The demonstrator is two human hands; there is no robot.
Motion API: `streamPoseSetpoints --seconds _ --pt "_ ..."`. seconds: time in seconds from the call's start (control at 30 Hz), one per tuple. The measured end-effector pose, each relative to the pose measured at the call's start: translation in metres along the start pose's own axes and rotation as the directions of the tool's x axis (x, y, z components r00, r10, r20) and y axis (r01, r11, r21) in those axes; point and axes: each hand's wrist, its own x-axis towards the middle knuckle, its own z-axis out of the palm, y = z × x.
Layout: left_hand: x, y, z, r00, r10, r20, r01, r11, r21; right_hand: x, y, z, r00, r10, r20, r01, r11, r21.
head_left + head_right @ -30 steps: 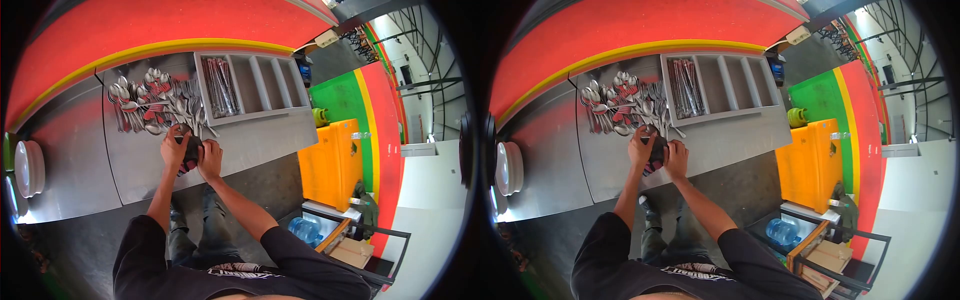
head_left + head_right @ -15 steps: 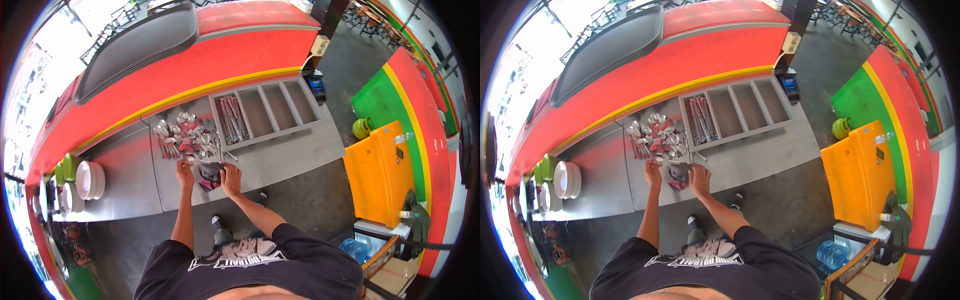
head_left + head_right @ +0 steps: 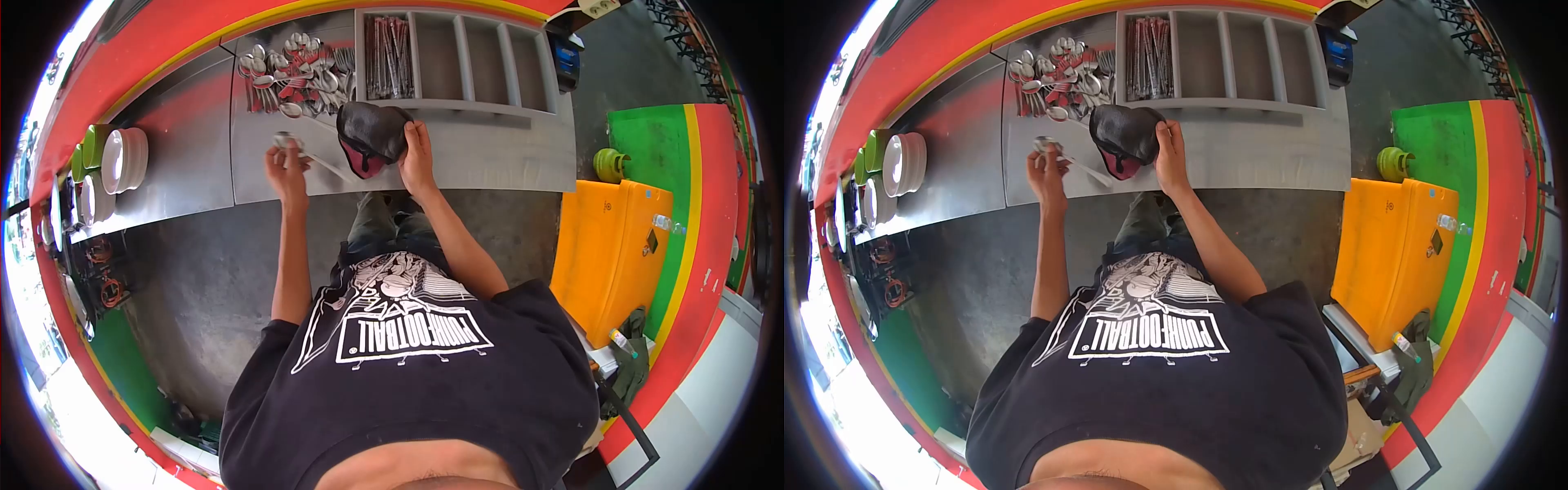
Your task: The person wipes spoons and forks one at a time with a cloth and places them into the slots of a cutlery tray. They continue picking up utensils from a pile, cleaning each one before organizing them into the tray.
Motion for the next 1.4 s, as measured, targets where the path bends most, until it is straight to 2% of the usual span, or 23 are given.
streamPoseSetpoints --seconds 0.07,0.17,0.2,0.27,0.37,0.4,0.47,0.53,0.63,0.7,0.77,0.83,0.9,0.97,1.07,1.1,1.13,1.17,1.23,1.27,1.37,1.4 --pt "-0.015 0.01 0.032 0.995 -0.021 0.102 0.018 0.999 0.036 0.006 -0.013 0.0 0.994 0.074 0.082 -0.084 0.988 0.13" --pt "-0.029 0.01 0.061 0.982 -0.016 0.189 0.009 0.999 0.039 -0.003 -0.029 0.011 0.975 0.12 0.188 -0.057 0.95 -0.308" --pt "-0.028 0.008 0.067 0.976 -0.011 0.217 -0.003 0.998 0.063 -0.009 -0.035 0.024 0.967 0.048 0.249 0.018 0.966 -0.257" --pt "-0.029 0.005 0.081 0.972 0.041 0.232 -0.067 0.992 0.106 -0.012 -0.033 0.024 0.972 0.06 0.227 0.007 0.96 -0.281" --pt "-0.029 0.014 0.091 0.961 -0.026 0.274 -0.018 0.988 0.156 -0.007 -0.027 0.023 0.985 0.003 0.172 0.045 0.961 -0.274" --pt "-0.033 0.039 0.092 0.924 -0.208 0.322 0.104 0.945 0.311 -0.004 -0.025 0.024 0.99 -0.003 0.142 0.043 0.959 -0.281" --pt "-0.031 0.019 0.09 0.901 -0.184 0.392 0.081 0.961 0.266 -0.003 -0.023 0.024 0.997 -0.008 0.081 0.031 0.958 -0.284" --pt "-0.031 0.003 0.095 0.886 -0.086 0.457 0.007 0.985 0.171 0.004 -0.024 0.03 0.999 -0.037 0.02 0.041 0.964 -0.263" --pt "-0.04 0.005 0.099 0.79 0.2 0.58 -0.428 0.857 0.287 0.004 -0.035 0.034 0.998 -0.062 0.001 0.06 0.959 -0.279" --pt "-0.034 0.018 0.099 0.752 -0.143 0.643 -0.192 0.886 0.422 0.006 -0.032 0.025 0.987 -0.158 0.015 0.152 0.912 -0.38" --pt "-0.039 0.052 0.106 0.68 -0.386 0.624 0.0 0.85 0.527 0.011 -0.029 0.015 0.976 -0.219 0.021 0.205 0.871 -0.446" --pt "-0.041 0.036 0.106 0.701 -0.188 0.688 -0.182 0.885 0.428 0.01 -0.036 0.01 0.976 -0.216 0.03 0.203 0.849 -0.488" --pt "-0.043 0.026 0.109 0.715 -0.083 0.694 -0.285 0.872 0.398 0.012 -0.045 0.01 0.974 -0.223 -0.049 0.178 0.874 -0.452" --pt "-0.053 0.018 0.109 0.728 -0.099 0.678 -0.299 0.845 0.444 0.013 -0.05 0.002 0.961 -0.23 -0.156 0.148 0.898 -0.413" --pt "-0.052 -0.023 0.105 0.628 -0.261 0.734 -0.09 0.912 0.401 0.014 -0.07 -0.017 0.889 -0.392 -0.235 0.264 0.86 -0.437" --pt "-0.057 -0.018 0.111 0.654 -0.312 0.689 0.028 0.92 0.391 0.019 -0.082 -0.021 0.858 -0.446 -0.254 0.31 0.845 -0.437" --pt "-0.065 -0.01 0.116 0.673 -0.364 0.644 0.141 0.918 0.371 0.016 -0.098 -0.02 0.856 -0.446 -0.262 0.347 0.87 -0.35" --pt "-0.072 -0.002 0.12 0.684 -0.421 0.596 0.256 0.904 0.344 0.014 -0.111 -0.023 0.857 -0.46 -0.233 0.368 0.862 -0.348" --pt "-0.086 0.007 0.132 0.726 -0.433 0.535 0.39 0.899 0.198 0.007 -0.134 -0.03 0.86 -0.479 -0.176 0.402 0.848 -0.345" --pt "-0.093 0.011 0.14 0.741 -0.443 0.504 0.45 0.885 0.117 -0.003 -0.145 -0.029 0.902 -0.415 -0.119 0.365 0.881 -0.301" --pt "-0.114 0.028 0.162 0.758 -0.446 0.477 0.433 0.89 0.143 -0.019 -0.139 -0.045 0.95 -0.284 0.127 0.31 0.832 -0.46" --pt "-0.118 0.022 0.167 0.751 -0.425 0.506 0.372 0.905 0.208 -0.021 -0.133 -0.051 0.906 -0.343 0.249 0.423 0.719 -0.551"
